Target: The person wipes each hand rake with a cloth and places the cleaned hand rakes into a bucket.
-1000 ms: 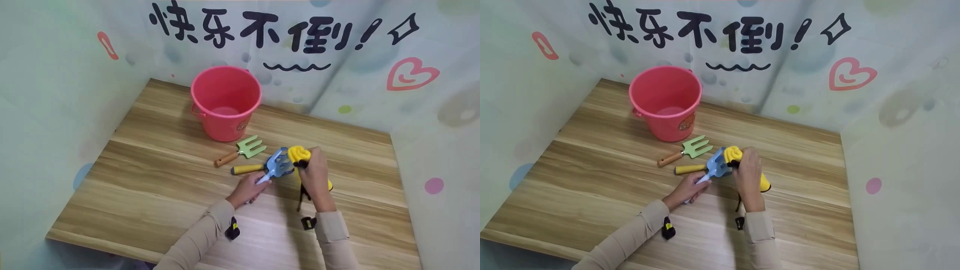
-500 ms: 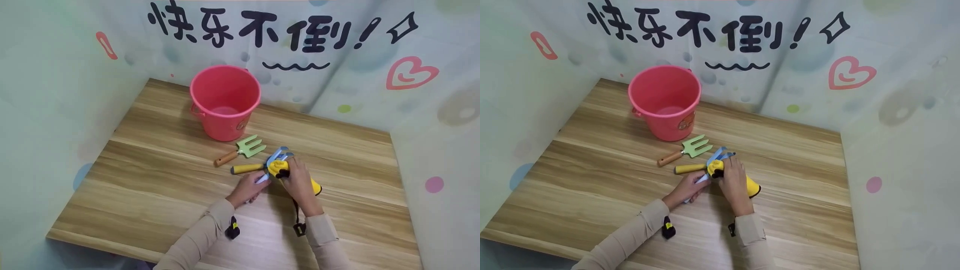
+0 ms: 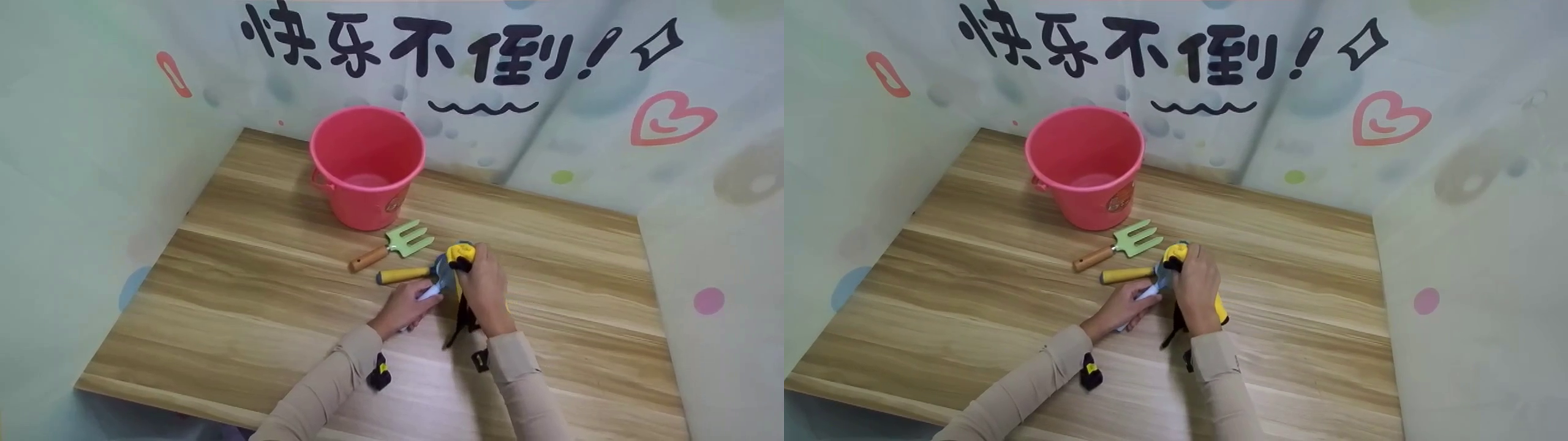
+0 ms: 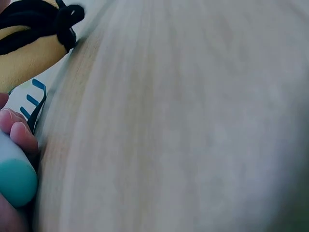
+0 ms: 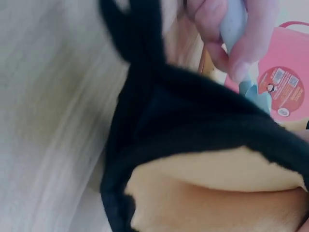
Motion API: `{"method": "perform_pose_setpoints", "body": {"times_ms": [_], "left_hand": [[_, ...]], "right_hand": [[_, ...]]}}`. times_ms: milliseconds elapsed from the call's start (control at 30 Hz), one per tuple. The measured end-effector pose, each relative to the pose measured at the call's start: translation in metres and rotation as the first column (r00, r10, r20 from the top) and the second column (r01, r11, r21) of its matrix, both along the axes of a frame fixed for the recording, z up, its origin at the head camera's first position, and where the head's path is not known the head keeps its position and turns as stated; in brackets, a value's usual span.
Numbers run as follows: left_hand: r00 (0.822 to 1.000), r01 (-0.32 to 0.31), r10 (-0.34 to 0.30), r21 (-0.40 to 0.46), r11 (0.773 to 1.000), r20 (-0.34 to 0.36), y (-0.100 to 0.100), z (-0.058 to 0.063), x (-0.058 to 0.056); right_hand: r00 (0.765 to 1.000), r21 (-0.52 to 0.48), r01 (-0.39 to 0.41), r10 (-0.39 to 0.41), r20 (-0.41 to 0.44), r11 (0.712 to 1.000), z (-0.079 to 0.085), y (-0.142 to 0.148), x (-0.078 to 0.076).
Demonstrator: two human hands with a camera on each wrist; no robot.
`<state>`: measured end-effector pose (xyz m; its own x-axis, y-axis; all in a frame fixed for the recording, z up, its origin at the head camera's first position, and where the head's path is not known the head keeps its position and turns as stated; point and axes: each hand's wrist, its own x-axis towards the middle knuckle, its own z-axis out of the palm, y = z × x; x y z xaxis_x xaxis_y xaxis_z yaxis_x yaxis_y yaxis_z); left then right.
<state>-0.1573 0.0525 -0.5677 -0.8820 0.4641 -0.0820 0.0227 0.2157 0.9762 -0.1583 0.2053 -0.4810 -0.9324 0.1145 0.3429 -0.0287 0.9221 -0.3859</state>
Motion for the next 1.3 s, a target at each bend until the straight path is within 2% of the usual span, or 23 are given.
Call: {"method": "perform_pose_setpoints", "body": {"times_ms": [133,333,567,733,833,867,900,933,1000,1033,1067,1133,1233,1300], "left_hand": [[1.000,0.000,0.000,-0.009,1.000,0.006,-0.001,0.001,0.001],[0.999,0.007,-0.005,-0.041,0.999,0.032,0.000,0.004,0.000],[0.999,0.019,-0.018,-0.025,1.000,0.033,-0.001,0.006,0.001],[0.999,0.040,-0.041,0.005,0.999,0.024,-0.003,0.006,0.001],[0.998,0.042,-0.042,0.020,0.999,0.038,-0.004,0.005,0.002],[0.998,0.039,-0.040,0.027,0.999,0.048,-0.004,0.005,0.002],[0.998,0.036,-0.038,0.035,0.999,0.057,-0.005,0.005,0.002],[0.998,0.033,-0.035,0.043,0.999,0.061,-0.005,0.004,0.003],[0.997,0.028,-0.033,0.072,0.997,0.073,-0.006,0.004,0.003],[0.996,0.025,-0.032,0.086,0.996,0.077,-0.006,0.003,0.003],[0.996,0.024,-0.033,0.103,0.994,0.081,-0.007,0.003,0.003],[0.996,0.025,-0.036,0.135,0.991,0.083,-0.007,0.003,0.002],[0.995,0.032,-0.049,0.184,0.982,0.090,-0.007,0.002,0.002],[0.993,0.039,-0.062,0.219,0.975,0.098,-0.006,0.002,0.001]], "right_hand": [[1.000,0.010,0.023,-0.023,-0.021,1.000,-0.002,0.000,-0.004],[0.991,0.089,0.052,-0.040,-0.129,0.995,-0.012,-0.003,-0.009],[0.980,0.117,0.073,-0.049,-0.192,0.990,-0.012,-0.003,-0.005],[0.953,0.031,0.095,-0.081,-0.290,0.995,0.000,0.011,0.000],[0.933,-0.144,0.135,-0.175,-0.314,0.980,0.021,0.030,-0.001],[0.930,-0.234,0.153,-0.220,-0.294,0.960,0.029,0.037,-0.001],[0.931,-0.331,0.170,-0.262,-0.256,0.928,0.038,0.044,-0.001],[0.934,-0.432,0.187,-0.296,-0.199,0.882,0.045,0.050,0.000],[0.943,-0.607,0.232,-0.330,-0.052,0.760,0.057,0.060,0.002],[0.947,-0.672,0.251,-0.322,0.020,0.696,0.059,0.064,0.004],[0.952,-0.722,0.262,-0.295,0.084,0.641,0.059,0.066,0.005],[0.963,-0.792,0.262,-0.200,0.179,0.551,0.052,0.070,0.006],[0.962,-0.846,0.251,-0.026,0.271,0.471,0.030,0.069,0.009],[0.941,-0.859,0.261,0.082,0.328,0.439,0.011,0.066,0.012]]}}
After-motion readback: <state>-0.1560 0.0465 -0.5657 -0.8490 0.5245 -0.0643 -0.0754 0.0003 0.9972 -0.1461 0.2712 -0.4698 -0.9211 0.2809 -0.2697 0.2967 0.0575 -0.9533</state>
